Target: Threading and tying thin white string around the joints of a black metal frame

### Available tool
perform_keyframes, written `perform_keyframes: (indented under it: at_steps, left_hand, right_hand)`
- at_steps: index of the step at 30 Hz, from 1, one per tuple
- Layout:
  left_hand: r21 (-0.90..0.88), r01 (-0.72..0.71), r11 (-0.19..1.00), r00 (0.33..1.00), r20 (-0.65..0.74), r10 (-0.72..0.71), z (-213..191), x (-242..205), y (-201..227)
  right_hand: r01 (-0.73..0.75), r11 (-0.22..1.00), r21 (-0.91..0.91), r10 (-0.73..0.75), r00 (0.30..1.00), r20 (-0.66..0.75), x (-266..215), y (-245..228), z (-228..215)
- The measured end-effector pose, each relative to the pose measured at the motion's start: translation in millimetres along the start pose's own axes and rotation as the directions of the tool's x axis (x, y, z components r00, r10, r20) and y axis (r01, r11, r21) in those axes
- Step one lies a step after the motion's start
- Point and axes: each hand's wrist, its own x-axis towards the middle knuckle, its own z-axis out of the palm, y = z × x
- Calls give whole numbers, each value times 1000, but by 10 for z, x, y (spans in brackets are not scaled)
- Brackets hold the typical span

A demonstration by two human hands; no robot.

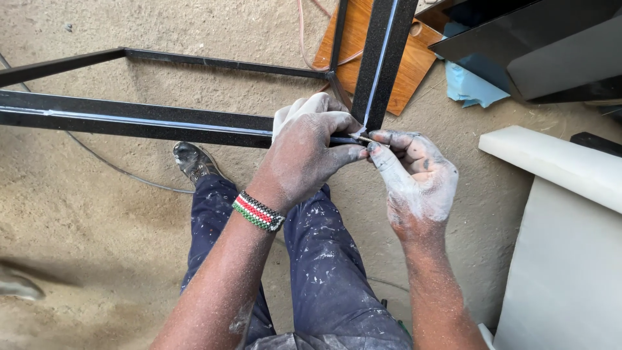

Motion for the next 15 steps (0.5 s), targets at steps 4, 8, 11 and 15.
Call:
perform_keyframes:
  at_steps: [4, 8, 11, 15]
  left_hand:
    - [-45, -14, 999, 997, -70, 11, 134, 57, -167]
    - [-110, -23, 994, 991, -136, 8, 59, 16, -141]
    - [-140, -32, 990, 988, -154, 11, -19, 14, -155]
    - [-118, -142, 983, 968, -226, 113, -185, -26, -21]
  right_hand:
    - [118, 988, -100, -119, 993, -8, 6, -161, -111]
    - [198, 964, -179, -205, 979, -19, 0, -128, -245]
    - [223, 953, -204, -233, 972, -27, -3, -100, -310]
    - [-24, 975, -219, 32, 999, 33, -8, -161, -301]
